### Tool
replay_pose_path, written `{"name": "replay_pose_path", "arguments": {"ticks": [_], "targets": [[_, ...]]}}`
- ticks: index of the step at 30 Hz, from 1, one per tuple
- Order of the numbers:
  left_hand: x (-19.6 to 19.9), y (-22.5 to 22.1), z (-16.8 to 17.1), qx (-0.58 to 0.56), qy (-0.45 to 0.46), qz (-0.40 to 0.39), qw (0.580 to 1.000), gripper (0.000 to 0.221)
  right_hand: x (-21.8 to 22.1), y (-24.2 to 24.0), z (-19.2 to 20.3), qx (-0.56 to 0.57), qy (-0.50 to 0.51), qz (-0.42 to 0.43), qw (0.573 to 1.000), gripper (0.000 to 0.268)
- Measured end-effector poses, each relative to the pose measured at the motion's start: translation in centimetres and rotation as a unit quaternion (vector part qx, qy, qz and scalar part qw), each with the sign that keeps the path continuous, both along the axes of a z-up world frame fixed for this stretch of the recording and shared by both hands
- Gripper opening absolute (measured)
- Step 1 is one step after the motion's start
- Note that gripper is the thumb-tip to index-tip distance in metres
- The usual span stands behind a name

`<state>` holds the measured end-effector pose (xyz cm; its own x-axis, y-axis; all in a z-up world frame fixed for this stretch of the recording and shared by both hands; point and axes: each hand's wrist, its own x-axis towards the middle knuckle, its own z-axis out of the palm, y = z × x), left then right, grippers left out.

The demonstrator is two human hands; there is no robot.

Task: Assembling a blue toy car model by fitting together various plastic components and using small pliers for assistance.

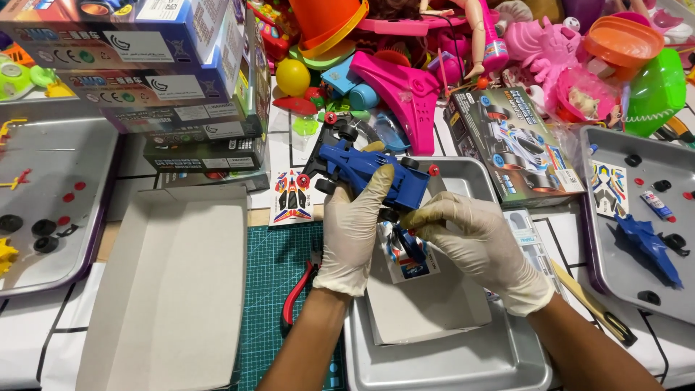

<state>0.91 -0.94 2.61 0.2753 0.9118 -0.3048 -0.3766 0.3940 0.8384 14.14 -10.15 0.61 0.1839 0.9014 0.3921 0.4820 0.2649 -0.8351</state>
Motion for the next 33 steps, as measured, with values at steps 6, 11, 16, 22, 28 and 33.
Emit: {"name": "replay_pose_path", "arguments": {"ticks": [6,11,16,22,28,33], "targets": [[0.1,0.4,-1.0,0.003,0.034,0.014,0.999,0.060,-0.1,-0.1,0.1,0.019,-0.024,0.002,1.000,0.006],[0.2,0.4,-1.7,0.013,0.066,0.012,0.998,0.061,-0.6,-0.3,0.6,0.028,-0.015,0.005,0.999,0.009],[-0.1,0.1,-0.9,0.010,0.085,0.014,0.996,0.059,-0.4,-0.2,-0.1,0.028,0.007,0.006,1.000,0.011],[-0.1,0.5,-2.3,0.006,0.064,-0.003,0.998,0.060,-0.4,-0.2,-0.6,0.032,0.015,0.005,0.999,0.010],[-0.4,0.2,-1.4,-0.011,0.032,0.000,0.999,0.058,0.2,-0.3,-0.7,0.003,0.009,-0.013,1.000,0.011],[-0.6,0.4,-1.1,-0.007,0.045,-0.011,0.999,0.064,0.2,-0.1,0.1,0.063,-0.048,0.013,0.997,0.015]]}}
